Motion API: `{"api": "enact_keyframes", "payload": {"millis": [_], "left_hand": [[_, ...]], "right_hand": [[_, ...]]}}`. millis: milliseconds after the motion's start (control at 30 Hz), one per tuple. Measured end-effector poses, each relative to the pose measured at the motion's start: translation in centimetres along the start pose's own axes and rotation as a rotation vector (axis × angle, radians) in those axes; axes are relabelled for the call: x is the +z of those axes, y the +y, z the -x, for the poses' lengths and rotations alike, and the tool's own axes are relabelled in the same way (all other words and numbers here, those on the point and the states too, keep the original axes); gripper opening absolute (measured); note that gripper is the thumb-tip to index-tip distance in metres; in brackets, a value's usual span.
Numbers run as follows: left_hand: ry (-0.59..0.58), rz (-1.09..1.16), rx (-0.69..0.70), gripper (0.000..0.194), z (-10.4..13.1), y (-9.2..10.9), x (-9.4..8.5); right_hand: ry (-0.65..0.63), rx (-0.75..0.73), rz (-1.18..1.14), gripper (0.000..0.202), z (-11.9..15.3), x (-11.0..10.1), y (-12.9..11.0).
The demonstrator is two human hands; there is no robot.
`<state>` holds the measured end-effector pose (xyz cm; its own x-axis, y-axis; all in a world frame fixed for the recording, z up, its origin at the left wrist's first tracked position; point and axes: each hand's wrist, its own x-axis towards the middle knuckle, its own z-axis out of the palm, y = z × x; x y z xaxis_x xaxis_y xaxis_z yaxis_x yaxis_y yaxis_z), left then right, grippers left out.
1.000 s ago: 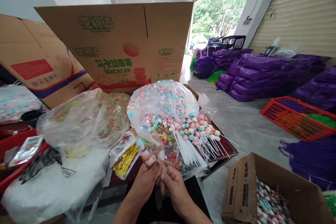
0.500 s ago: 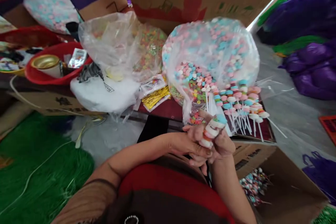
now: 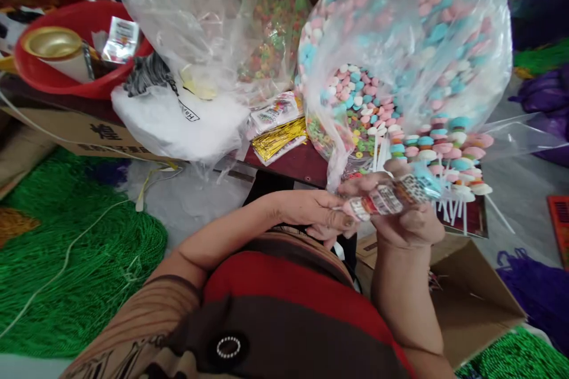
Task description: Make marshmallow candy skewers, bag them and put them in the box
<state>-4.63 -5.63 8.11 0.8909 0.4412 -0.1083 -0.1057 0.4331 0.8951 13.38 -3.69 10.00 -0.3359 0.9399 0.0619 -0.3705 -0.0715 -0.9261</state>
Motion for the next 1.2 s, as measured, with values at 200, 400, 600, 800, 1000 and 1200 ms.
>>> {"api": "enact_keyframes", "payload": {"millis": [200,400,600,800,1000,1200], "left_hand": [[0.504,-0.378,0.095,0.039,-0.2,-0.7,-0.7],[1.104,-0.975,0.179,0.029,0.7,-1.5,-3.5],[1.197,-0.043,0.402,0.037,2.7,-1.1,-7.0],[1.378,0.157,0.343,0.035,3.4,-1.1,-9.9],[1.349,0.169,0.368,0.033,3.6,-1.6,-10.0],[1.332,0.171,0.403,0.031,3.7,-1.8,-10.2]], "right_hand": [[0.144,-0.02,0.046,0.032,-1.6,1.1,0.7],[0.249,-0.089,0.138,0.032,-4.6,2.9,3.4],[0.025,-0.03,0.63,0.025,-9.2,2.9,5.7],[-0.214,-0.01,1.559,0.038,-12.9,3.6,8.3],[-0.313,-0.008,1.865,0.042,-13.3,4.5,9.0],[-0.378,-0.076,1.853,0.039,-13.6,3.6,9.0]]}}
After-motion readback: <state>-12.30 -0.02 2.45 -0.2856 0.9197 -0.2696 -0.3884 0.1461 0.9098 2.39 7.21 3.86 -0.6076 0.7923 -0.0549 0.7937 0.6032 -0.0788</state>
